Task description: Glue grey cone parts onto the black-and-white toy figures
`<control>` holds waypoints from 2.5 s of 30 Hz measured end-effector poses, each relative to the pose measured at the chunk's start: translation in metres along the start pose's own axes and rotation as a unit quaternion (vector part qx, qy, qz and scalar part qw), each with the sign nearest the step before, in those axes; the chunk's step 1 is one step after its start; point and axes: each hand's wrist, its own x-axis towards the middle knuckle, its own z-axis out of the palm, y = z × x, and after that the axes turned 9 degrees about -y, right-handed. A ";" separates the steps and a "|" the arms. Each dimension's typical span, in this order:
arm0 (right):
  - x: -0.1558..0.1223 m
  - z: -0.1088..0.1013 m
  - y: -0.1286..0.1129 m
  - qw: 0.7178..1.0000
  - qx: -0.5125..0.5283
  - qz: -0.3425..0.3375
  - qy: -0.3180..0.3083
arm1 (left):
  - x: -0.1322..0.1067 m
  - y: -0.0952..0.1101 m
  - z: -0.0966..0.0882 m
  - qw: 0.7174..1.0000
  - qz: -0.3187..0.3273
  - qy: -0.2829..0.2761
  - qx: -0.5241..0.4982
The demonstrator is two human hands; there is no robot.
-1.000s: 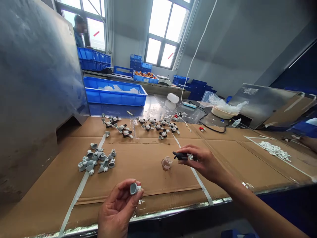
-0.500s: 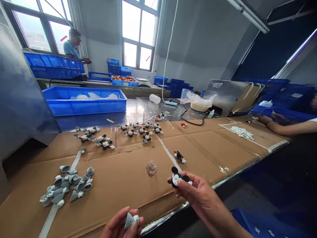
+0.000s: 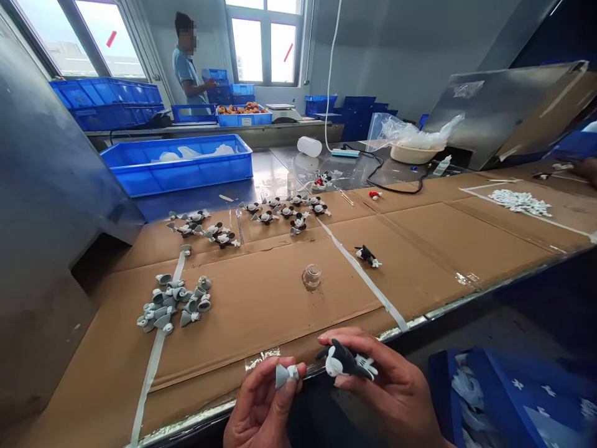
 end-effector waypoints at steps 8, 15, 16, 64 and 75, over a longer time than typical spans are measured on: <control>0.001 0.011 0.004 0.999 -0.016 -0.025 -0.029 | 0.003 0.000 0.000 0.999 -0.025 0.030 -0.029; 0.005 0.010 0.018 0.997 -0.005 -0.027 -0.066 | 0.001 -0.003 0.003 0.999 -0.007 0.036 -0.011; 0.005 0.009 0.019 0.997 -0.006 -0.030 -0.073 | 0.000 -0.003 0.004 0.999 0.004 0.036 -0.006; 0.012 0.003 0.025 0.987 0.007 -0.090 -0.136 | -0.005 -0.009 0.015 0.993 0.076 0.067 0.063; 0.013 0.004 0.024 0.986 -0.003 -0.104 -0.131 | -0.006 -0.011 0.018 0.989 0.105 0.066 0.075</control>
